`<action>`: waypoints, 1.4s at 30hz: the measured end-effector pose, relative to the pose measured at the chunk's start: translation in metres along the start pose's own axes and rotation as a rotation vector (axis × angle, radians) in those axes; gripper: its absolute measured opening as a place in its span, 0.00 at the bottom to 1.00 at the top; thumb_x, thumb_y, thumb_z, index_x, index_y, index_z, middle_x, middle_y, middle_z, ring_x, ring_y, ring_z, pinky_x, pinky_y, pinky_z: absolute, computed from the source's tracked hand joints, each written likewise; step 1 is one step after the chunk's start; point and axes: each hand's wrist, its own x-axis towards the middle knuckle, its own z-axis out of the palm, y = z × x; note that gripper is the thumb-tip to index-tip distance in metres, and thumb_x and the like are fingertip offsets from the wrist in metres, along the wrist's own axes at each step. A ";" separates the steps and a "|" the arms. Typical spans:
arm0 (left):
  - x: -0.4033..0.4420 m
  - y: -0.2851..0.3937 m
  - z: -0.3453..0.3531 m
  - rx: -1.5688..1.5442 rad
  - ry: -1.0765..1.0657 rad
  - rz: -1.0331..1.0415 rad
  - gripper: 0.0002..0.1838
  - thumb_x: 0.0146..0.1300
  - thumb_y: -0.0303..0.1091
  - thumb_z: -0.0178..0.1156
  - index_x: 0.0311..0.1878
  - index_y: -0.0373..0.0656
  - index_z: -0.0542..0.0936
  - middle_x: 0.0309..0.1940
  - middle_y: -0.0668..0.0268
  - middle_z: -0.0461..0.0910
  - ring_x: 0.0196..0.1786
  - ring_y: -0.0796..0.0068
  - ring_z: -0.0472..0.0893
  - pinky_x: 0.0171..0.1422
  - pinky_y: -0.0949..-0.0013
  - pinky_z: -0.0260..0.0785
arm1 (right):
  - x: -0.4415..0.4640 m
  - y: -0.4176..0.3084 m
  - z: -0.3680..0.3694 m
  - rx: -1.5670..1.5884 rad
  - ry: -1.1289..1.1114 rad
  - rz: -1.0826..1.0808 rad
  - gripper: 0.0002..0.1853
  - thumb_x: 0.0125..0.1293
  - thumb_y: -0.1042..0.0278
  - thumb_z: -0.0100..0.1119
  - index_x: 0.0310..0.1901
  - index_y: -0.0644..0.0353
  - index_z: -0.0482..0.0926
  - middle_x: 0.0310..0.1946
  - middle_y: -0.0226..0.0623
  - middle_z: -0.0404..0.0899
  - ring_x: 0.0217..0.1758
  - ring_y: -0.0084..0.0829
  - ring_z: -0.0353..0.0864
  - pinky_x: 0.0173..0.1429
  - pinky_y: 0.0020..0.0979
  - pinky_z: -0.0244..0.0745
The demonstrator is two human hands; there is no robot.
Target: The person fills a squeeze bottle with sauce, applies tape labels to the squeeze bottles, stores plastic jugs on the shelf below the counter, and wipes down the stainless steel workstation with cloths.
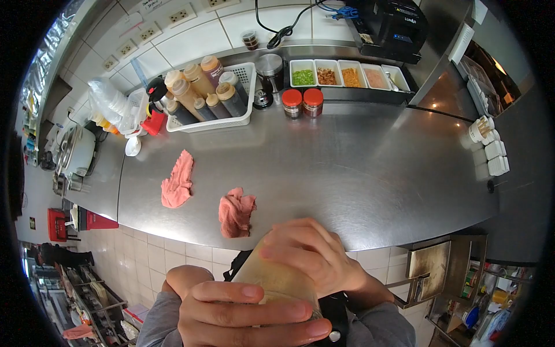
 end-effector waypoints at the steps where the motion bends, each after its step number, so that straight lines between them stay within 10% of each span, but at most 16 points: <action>1: 0.000 0.000 -0.001 -0.005 -0.020 0.005 0.16 0.74 0.39 0.46 0.39 0.45 0.82 0.39 0.55 0.88 0.50 0.59 0.86 0.66 0.59 0.67 | -0.001 0.001 -0.001 -0.016 -0.021 -0.005 0.29 0.47 0.64 0.74 0.52 0.59 0.77 0.46 0.40 0.78 0.42 0.44 0.82 0.40 0.36 0.82; 26: 0.013 -0.041 0.003 -0.016 -0.071 0.212 0.16 0.75 0.44 0.49 0.45 0.46 0.84 0.38 0.59 0.88 0.52 0.60 0.85 0.68 0.58 0.65 | -0.011 0.014 -0.009 0.047 -0.024 0.120 0.29 0.52 0.64 0.72 0.55 0.62 0.74 0.47 0.42 0.79 0.47 0.46 0.81 0.48 0.42 0.80; 30: 0.023 -0.045 0.001 0.020 -0.351 -0.163 0.27 0.61 0.45 0.63 0.57 0.35 0.79 0.58 0.49 0.78 0.67 0.52 0.73 0.75 0.46 0.52 | -0.056 0.051 -0.003 0.045 -0.008 0.161 0.30 0.56 0.63 0.71 0.59 0.61 0.70 0.52 0.42 0.77 0.51 0.46 0.80 0.53 0.43 0.79; 32: 0.022 -0.058 0.005 0.082 -0.425 -0.354 0.50 0.48 0.54 0.75 0.70 0.37 0.67 0.73 0.43 0.58 0.76 0.37 0.54 0.76 0.36 0.41 | -0.074 0.064 -0.005 0.346 0.328 0.594 0.34 0.56 0.63 0.73 0.62 0.61 0.67 0.56 0.42 0.74 0.55 0.42 0.78 0.58 0.41 0.76; 37: -0.024 -0.113 0.002 0.260 -0.682 -0.526 0.46 0.62 0.56 0.62 0.77 0.46 0.56 0.78 0.45 0.39 0.79 0.39 0.42 0.76 0.33 0.39 | -0.049 0.112 -0.068 -0.154 0.476 0.715 0.41 0.52 0.68 0.76 0.65 0.61 0.64 0.57 0.44 0.71 0.60 0.36 0.75 0.64 0.37 0.71; 42: -0.164 -0.152 -0.037 0.657 -1.032 -0.985 0.47 0.57 0.53 0.68 0.76 0.52 0.57 0.77 0.42 0.41 0.77 0.32 0.43 0.76 0.35 0.43 | -0.087 0.265 -0.152 -0.412 0.773 0.721 0.40 0.51 0.66 0.77 0.63 0.62 0.66 0.55 0.43 0.74 0.58 0.36 0.75 0.63 0.35 0.70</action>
